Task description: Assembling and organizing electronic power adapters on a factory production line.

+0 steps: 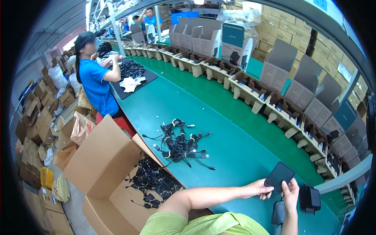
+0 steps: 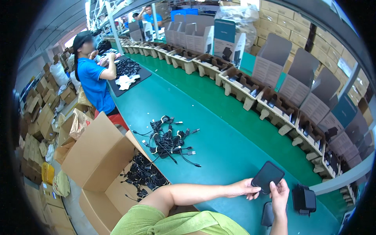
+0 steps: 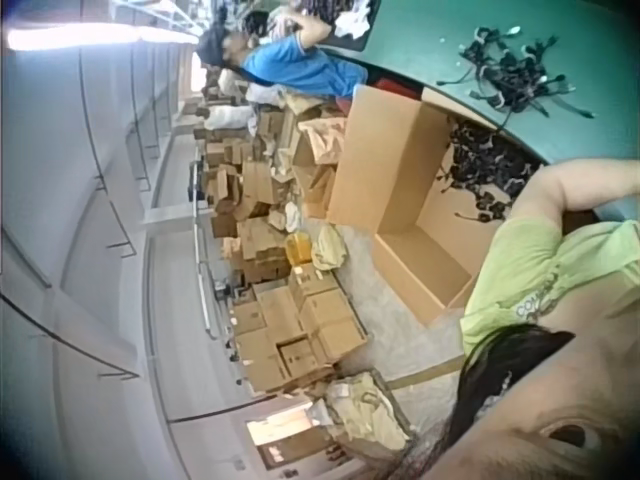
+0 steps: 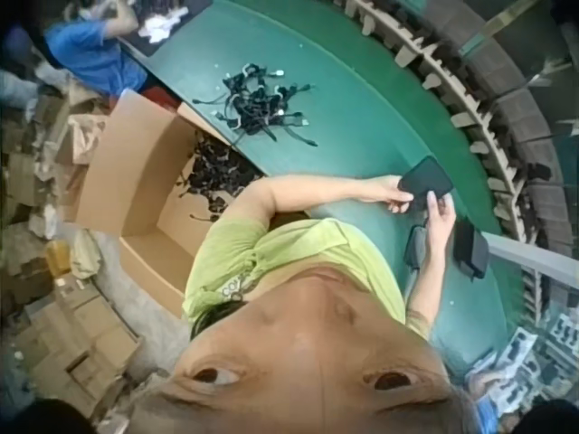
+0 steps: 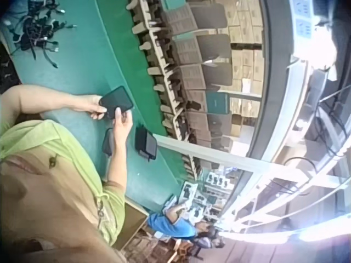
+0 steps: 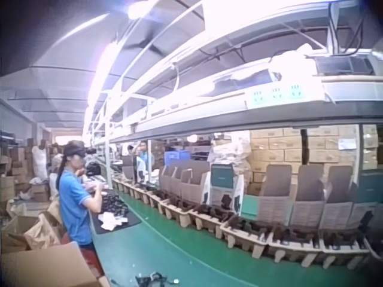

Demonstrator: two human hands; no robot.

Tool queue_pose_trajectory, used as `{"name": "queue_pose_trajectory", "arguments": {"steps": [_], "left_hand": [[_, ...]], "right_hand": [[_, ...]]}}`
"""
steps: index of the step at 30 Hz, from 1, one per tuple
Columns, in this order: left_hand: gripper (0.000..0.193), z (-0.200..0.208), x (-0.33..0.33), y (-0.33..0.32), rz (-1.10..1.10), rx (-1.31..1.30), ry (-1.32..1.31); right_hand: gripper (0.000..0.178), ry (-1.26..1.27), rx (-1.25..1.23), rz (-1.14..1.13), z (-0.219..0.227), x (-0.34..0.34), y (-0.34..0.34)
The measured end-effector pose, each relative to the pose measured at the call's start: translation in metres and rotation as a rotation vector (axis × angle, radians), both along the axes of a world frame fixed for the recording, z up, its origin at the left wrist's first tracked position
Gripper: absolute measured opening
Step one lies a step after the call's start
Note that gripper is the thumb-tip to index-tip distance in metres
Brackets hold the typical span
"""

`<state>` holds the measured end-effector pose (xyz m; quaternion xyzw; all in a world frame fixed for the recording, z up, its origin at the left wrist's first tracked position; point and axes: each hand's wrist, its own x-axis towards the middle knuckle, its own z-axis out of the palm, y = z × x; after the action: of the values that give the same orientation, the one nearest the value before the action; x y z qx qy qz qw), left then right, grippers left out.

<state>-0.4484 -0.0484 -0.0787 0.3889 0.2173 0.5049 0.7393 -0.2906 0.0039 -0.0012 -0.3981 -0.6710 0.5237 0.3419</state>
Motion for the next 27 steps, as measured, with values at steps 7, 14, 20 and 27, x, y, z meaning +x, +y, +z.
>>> {"name": "queue_pose_trajectory", "arguments": {"steps": [7,14,20,27], "left_hand": [[0.022,0.012,-0.009,0.004,-0.171,-0.093,-0.157],[0.024,0.015,-0.011,0.011,-0.268,-0.187,-0.319],[0.028,0.017,-0.003,0.008,-0.168,-0.167,-0.176],[0.025,0.007,-0.010,0.005,-0.098,-0.127,0.002]], "right_hand": [[0.036,-0.047,-0.365,0.142,0.023,-0.002,-0.001],[0.079,0.148,-0.375,0.538,0.024,0.013,0.025],[0.082,0.158,-0.374,0.535,0.025,0.019,0.034],[0.090,0.152,0.006,0.120,0.057,0.021,0.101]]}}
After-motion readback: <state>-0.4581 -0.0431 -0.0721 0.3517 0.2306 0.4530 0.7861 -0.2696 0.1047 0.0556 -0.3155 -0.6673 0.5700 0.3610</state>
